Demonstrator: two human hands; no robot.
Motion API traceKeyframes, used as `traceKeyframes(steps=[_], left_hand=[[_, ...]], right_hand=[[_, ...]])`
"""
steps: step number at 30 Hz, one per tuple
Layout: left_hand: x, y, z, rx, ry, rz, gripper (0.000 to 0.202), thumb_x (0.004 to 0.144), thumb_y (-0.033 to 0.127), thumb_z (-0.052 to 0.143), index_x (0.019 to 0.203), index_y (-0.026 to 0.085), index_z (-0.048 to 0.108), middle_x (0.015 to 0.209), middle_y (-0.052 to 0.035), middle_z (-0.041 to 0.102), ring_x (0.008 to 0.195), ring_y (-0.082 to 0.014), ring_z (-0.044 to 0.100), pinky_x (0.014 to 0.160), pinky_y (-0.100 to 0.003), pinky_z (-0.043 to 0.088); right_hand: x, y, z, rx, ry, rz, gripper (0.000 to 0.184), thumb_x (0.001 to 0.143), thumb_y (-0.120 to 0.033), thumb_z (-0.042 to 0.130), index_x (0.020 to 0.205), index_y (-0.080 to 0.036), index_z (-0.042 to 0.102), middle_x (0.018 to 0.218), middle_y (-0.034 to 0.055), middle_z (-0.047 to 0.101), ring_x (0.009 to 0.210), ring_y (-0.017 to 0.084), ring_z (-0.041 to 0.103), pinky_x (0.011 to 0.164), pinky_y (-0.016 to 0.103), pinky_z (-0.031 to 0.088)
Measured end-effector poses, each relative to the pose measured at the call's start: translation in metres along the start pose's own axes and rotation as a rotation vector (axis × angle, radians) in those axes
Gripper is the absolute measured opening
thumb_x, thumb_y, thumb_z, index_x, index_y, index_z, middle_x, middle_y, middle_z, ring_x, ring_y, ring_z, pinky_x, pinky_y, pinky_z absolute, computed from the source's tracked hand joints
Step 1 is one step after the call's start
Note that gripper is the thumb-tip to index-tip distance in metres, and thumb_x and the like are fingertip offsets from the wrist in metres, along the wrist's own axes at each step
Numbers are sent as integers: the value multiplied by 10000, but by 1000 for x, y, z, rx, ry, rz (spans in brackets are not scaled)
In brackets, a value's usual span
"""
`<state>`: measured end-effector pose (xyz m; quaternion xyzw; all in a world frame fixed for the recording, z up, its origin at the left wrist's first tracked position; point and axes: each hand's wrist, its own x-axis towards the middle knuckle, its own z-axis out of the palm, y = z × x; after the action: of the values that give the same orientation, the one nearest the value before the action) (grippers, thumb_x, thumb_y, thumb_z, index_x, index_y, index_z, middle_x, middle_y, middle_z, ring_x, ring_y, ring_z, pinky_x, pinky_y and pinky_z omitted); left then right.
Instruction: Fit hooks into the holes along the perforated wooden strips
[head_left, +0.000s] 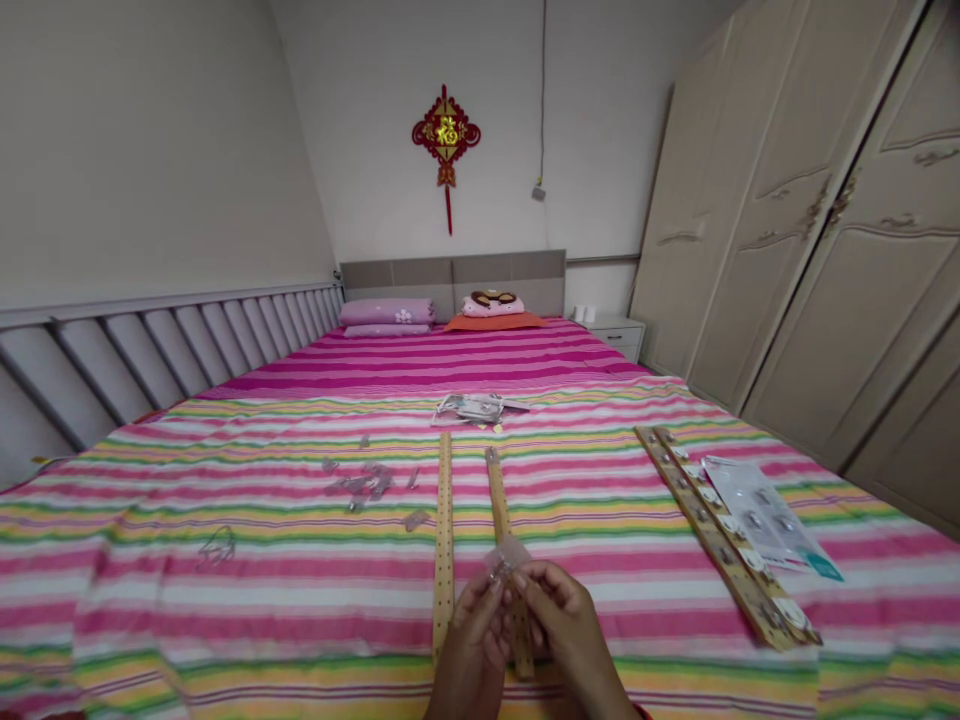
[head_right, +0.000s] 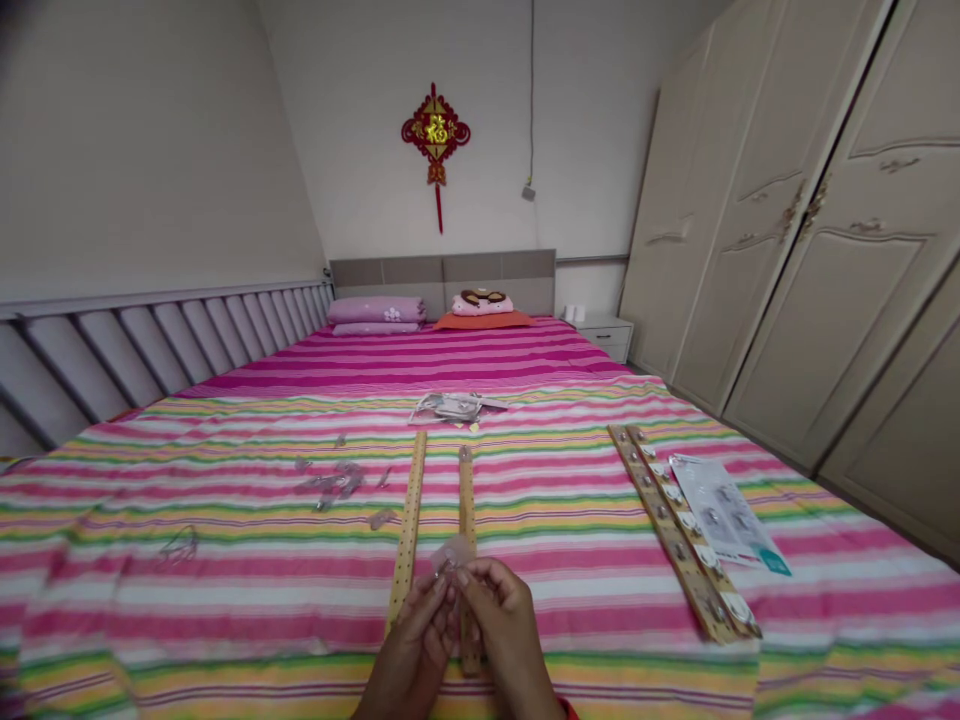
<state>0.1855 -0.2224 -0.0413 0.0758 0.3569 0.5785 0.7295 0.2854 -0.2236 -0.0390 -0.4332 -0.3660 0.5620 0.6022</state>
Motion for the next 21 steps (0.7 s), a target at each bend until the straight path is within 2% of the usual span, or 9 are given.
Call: traceKeyframes(steps=[5, 9, 12, 16, 19, 21], left_hand=[[5, -6, -4, 24, -65, -9, 321, 504, 150, 868, 782, 173, 708, 762, -34, 712, 668, -119, 658, 601, -185, 520], [17, -2, -9, 143, -113, 0, 314, 524, 208, 869, 797, 157, 724, 856, -68, 723, 742, -129, 666, 692, -203, 517], [35, 10, -11, 310, -108, 91, 335, 521, 277, 860, 802, 155, 724, 865, -77, 725, 787, -154, 665, 722, -229, 503], [67, 32, -8, 622, -62, 292, 357, 513, 347, 813, 796, 154, 714, 850, -80, 727, 858, -214, 655, 776, -300, 493], [92, 42, -3, 785, -90, 410, 341, 560, 361, 748, 822, 148, 701, 907, -102, 727, 925, -255, 652, 869, -369, 480], [109, 44, -1, 867, -119, 428, 325, 602, 342, 699, 860, 145, 690, 942, -114, 723, 952, -269, 652, 904, -398, 472]], right_hand=[[7, -2, -3, -32, 4, -73, 398, 616, -555, 762, 668, -185, 625, 505, -40, 554, 384, 71, 372, 377, 210, 272], [26, -7, -9, -67, -11, -95, 383, 664, -540, 730, 661, -179, 602, 446, -63, 505, 383, 70, 365, 401, 209, 272], [49, -9, -16, -147, -47, -87, 372, 693, -536, 695, 656, -180, 591, 374, -80, 454, 357, 76, 360, 404, 211, 264], [89, -6, -28, -247, -143, -55, 367, 710, -540, 638, 629, -192, 557, 336, -80, 450, 310, 79, 351, 379, 214, 223], [120, 1, -34, -284, -159, -20, 348, 711, -529, 597, 606, -209, 509, 325, -91, 430, 302, 72, 332, 371, 205, 207], [140, 6, -37, -303, -177, 22, 341, 687, -525, 591, 586, -217, 487, 319, -96, 408, 289, 71, 325, 359, 204, 207]])
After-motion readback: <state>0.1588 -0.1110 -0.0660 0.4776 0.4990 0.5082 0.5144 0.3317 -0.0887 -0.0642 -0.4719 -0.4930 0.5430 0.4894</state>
